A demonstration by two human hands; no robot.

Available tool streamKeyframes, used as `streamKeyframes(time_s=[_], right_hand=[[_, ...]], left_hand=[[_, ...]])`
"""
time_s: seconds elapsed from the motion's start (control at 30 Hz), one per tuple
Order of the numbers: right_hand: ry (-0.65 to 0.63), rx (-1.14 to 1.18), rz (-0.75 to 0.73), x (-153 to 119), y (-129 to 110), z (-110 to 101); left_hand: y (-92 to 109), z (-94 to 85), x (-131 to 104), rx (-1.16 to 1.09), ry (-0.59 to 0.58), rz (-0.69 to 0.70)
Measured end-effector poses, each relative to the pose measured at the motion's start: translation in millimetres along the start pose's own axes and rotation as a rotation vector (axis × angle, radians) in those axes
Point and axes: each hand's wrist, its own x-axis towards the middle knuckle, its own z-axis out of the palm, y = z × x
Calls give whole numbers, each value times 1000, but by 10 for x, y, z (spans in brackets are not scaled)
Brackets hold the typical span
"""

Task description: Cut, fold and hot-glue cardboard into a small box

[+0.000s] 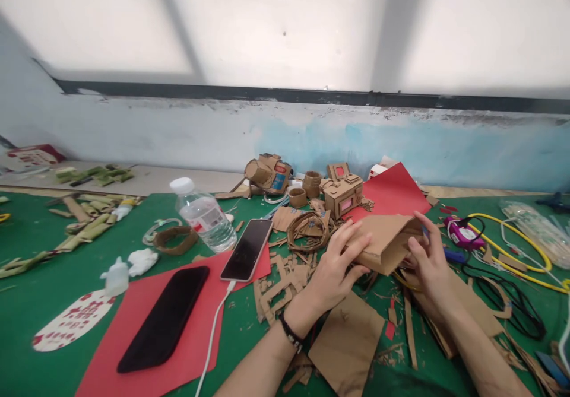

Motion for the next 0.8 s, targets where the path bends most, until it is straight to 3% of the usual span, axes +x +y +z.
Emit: streamKeyframes(time_s=[0.1,0.2,0.43,0.6,0.7,0.8], right_hand=[[144,88,49,15,-19,-8],[222,42,-40,44,-25,-15],[125,-118,-95,40,54,-85],[165,-45,-218,-29,28,-59],[177,-71,-255,-43,2,-32],[232,-38,-249,-24,-11,-15]], left_hand=[[37,22,5,25,69,-70],[86,27,19,-49,169,-193],[99,14,39,-256,208,-366],[48,23,38,-413,343,-498],[59,14,37,-499,329,-518],[113,-24,46,-576,206,-492]])
